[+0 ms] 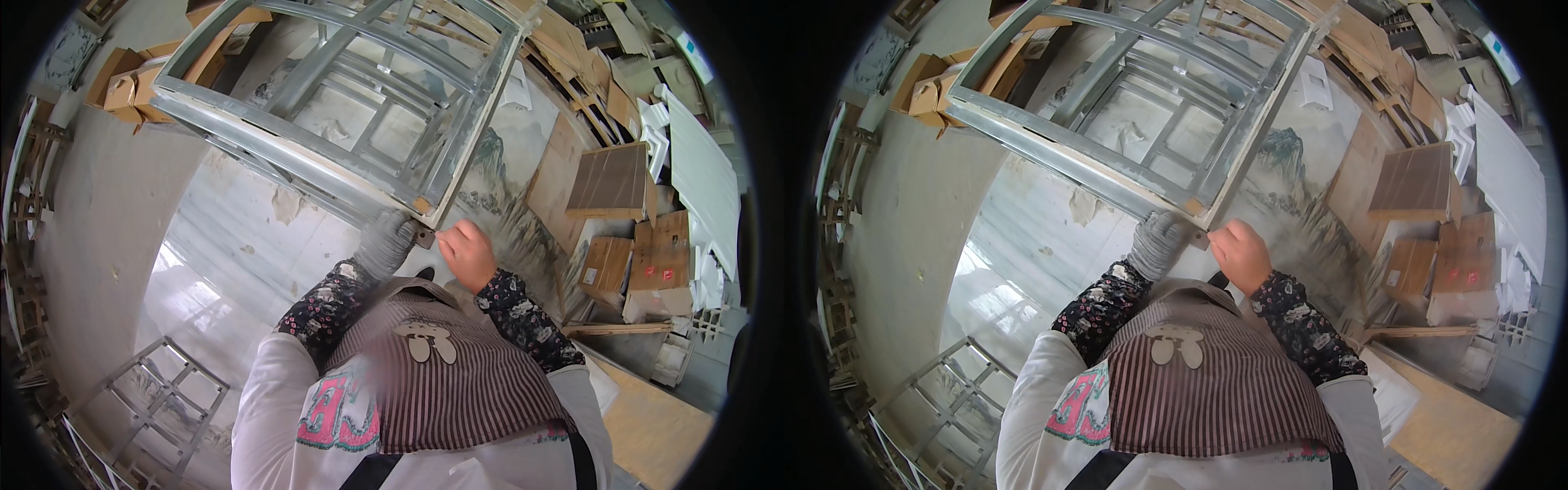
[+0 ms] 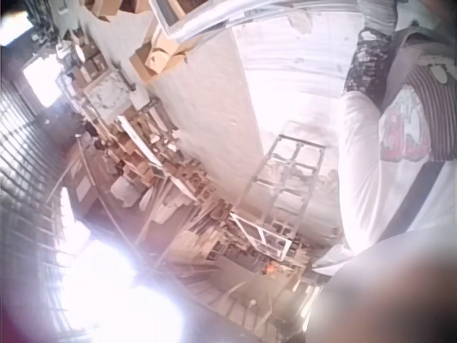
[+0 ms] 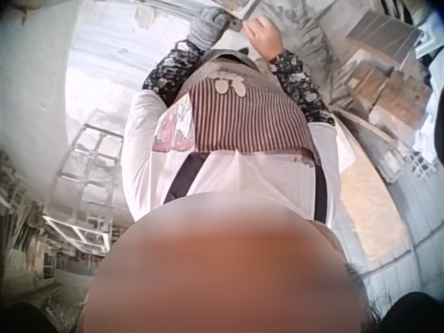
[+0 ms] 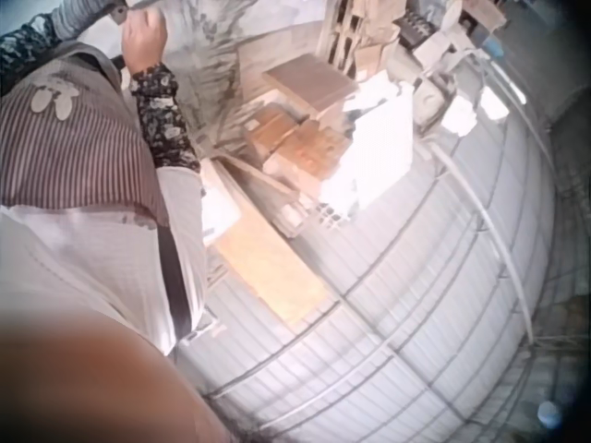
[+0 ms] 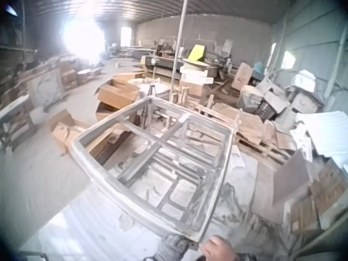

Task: The person sands the edges and corners of a metal window frame using a sanding block. They rotate the frame to reach different sides and continue sanding along the perimeter. The frame remains on a workbench during the task.

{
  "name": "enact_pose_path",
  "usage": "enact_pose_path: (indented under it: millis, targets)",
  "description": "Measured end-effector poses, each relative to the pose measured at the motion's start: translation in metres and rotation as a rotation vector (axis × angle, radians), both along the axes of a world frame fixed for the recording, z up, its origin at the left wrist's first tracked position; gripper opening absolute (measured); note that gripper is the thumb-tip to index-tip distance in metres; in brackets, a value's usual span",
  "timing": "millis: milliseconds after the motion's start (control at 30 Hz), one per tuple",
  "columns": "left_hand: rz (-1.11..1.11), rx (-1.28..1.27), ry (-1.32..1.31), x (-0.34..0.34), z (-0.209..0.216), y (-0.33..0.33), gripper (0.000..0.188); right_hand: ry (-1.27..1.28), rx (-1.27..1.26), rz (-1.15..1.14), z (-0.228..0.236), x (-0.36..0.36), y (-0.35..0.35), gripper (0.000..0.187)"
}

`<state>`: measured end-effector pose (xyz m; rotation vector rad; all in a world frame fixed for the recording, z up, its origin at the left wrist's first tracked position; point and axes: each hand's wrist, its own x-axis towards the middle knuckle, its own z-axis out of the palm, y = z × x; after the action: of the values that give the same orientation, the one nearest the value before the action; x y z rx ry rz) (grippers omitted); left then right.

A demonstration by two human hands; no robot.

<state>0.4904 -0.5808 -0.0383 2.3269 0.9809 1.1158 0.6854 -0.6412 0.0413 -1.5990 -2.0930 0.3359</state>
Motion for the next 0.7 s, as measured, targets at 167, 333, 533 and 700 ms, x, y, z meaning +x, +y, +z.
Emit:
enact_pose_path:
  millis: [167,333,533,700]
  targets:
    - [-0.004,0.06,0.07,-0.005,-0.004,0.001,0.018,0.011,0.005,0.016,-0.017,0.0,0.005,0.003]
    - [-0.016,0.018,0.102,-0.006,-0.002,0.0,0.018,0.109,-0.018,0.007,-0.019,0.0,0.003,0.005]
    - [0.011,0.076,0.189,-0.004,0.005,-0.001,0.015,0.084,-0.028,-0.034,-0.021,-0.003,-0.001,0.006]
    - [0.021,0.085,0.261,-0.004,0.004,-0.001,0.016,0.168,-0.112,-0.058,-0.033,0.0,0.003,0.005]
